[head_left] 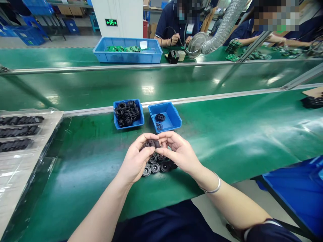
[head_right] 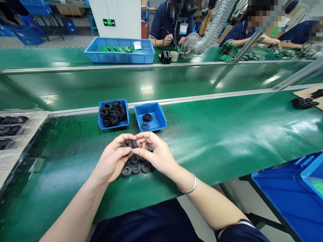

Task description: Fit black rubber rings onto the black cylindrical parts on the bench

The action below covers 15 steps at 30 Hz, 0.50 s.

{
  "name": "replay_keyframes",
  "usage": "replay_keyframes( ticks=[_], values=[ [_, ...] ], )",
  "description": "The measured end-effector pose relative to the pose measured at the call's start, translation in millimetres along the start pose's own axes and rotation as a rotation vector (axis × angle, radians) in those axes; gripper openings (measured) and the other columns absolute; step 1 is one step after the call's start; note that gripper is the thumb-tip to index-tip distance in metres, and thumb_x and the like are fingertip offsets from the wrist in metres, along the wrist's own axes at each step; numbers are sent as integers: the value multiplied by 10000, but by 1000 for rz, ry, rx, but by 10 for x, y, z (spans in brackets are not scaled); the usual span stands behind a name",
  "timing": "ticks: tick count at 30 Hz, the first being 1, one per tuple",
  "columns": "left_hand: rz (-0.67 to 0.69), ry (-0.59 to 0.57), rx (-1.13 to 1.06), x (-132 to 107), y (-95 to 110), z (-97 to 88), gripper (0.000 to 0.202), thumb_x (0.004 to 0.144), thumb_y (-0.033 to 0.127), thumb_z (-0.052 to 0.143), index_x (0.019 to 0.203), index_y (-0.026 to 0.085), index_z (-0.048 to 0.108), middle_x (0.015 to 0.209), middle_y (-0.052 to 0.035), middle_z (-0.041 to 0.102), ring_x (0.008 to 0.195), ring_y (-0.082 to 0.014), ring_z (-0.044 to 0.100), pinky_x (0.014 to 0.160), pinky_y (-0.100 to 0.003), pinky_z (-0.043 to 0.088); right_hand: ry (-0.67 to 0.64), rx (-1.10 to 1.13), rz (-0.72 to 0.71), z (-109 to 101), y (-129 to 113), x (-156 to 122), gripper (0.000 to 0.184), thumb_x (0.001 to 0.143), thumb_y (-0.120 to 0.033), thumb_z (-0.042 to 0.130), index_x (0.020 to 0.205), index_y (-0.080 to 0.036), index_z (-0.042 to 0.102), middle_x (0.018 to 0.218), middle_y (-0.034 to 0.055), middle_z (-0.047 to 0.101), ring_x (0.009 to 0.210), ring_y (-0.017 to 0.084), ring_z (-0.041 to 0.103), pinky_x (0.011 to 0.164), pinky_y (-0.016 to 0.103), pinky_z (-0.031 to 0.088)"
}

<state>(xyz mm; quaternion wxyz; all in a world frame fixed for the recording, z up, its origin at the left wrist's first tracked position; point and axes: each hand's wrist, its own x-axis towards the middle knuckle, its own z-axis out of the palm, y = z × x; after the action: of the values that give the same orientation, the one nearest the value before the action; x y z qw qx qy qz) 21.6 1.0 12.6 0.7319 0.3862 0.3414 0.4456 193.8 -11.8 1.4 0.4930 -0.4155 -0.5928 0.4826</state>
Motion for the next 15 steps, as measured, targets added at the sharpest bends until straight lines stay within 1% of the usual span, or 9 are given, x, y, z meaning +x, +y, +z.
replay_keyframes(
  ticks=[3, 6, 8, 10, 12, 15],
  values=[
    [54, 24, 77, 0, -17, -15, 237, 794, 160, 676, 1022, 224, 689, 1022, -9, 670, 952, -144, 613, 857, -245, 481, 5, 94, 36, -11, -3, -6, 302, 862, -244, 757, 1127, -207, 618, 982, 36, 673, 890, 144, 646, 831, 303, 557],
    [70, 44, 123, 20, -17, -21, 243, 788, 160, 686, 1023, 219, 680, 1016, -10, 680, 962, -153, 632, 904, -280, 483, 17, 80, -4, -23, -27, -10, 256, 883, -213, 724, 1117, -203, 621, 1026, 50, 676, 964, 158, 666, 922, 340, 559],
    [56, 72, 86, 38, 6, -20, 245, 770, 160, 698, 1009, 203, 667, 997, -19, 694, 1015, -183, 657, 972, -332, 482, 15, 67, -41, -61, -61, -16, 209, 904, -198, 690, 1103, -202, 625, 1075, 62, 655, 983, 168, 676, 943, 369, 563],
    [49, 116, 7, 56, 43, -20, 231, 750, 155, 706, 973, 180, 654, 959, -28, 704, 1095, -224, 667, 1041, -389, 467, 1, -20, -89, -133, -107, -36, 162, 916, -186, 668, 1076, -200, 650, 1104, 71, 622, 1001, 179, 667, 922, 372, 570],
    [57, 164, -57, 70, 80, -26, 211, 733, 136, 699, 937, 159, 649, 932, -31, 701, 1154, -256, 659, 1081, -423, 453, -44, -206, -145, -221, -155, -82, 138, 920, -167, 653, 1052, -199, 676, 1088, 72, 614, 1002, 183, 644, 877, 352, 568],
    [56, 200, -90, 81, 115, -41, 211, 724, 109, 676, 931, 145, 657, 911, -22, 687, 1163, -273, 664, 1091, -440, 461, -205, -451, -182, -319, -196, -195, 200, 931, -129, 619, 1110, -205, 663, 1035, 63, 650, 928, 172, 627, 829, 336, 551]
  ],
)
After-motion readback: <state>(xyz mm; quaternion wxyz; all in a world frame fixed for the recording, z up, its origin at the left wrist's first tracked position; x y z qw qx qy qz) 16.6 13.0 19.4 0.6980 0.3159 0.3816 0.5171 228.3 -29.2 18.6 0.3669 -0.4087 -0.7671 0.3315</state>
